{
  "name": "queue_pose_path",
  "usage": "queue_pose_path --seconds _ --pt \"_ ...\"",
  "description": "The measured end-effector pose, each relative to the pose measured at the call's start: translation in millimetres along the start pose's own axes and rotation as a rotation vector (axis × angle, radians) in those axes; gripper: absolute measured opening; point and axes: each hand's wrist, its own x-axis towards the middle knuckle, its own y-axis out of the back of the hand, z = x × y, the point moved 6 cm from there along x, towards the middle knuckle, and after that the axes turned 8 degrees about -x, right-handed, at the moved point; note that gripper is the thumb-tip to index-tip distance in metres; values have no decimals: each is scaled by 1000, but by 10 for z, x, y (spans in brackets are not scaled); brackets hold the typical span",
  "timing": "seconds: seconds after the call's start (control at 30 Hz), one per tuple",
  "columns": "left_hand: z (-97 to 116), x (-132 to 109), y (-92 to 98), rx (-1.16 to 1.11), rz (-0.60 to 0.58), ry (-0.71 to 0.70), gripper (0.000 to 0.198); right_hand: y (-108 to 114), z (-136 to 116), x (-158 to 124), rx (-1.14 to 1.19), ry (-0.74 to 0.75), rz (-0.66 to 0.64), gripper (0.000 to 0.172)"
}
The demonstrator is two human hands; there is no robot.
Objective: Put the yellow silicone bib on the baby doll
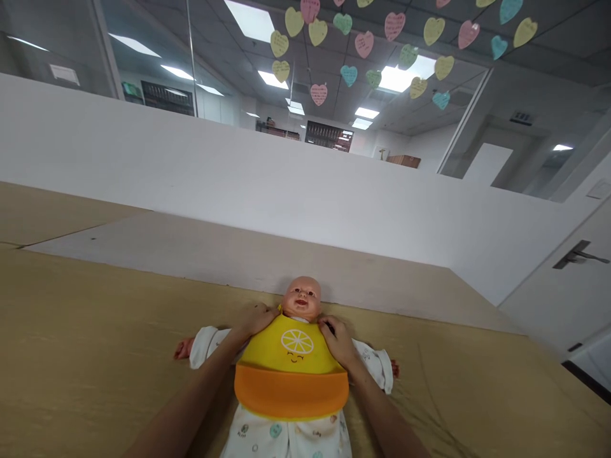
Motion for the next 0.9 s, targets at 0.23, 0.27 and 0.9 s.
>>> queue_pose_path --seconds 0.23,0.27,0.9 --pt "62 12 -4 -94 -87 -34 26 -9 21 2 9 21 20 37" --pt "68 16 -9 -113 -88 -48 26 -10 22 3 8 22 22 37" --pt "-12 -19 -52 13 -71 -3 38 -39 50 1 -20 36 32 38"
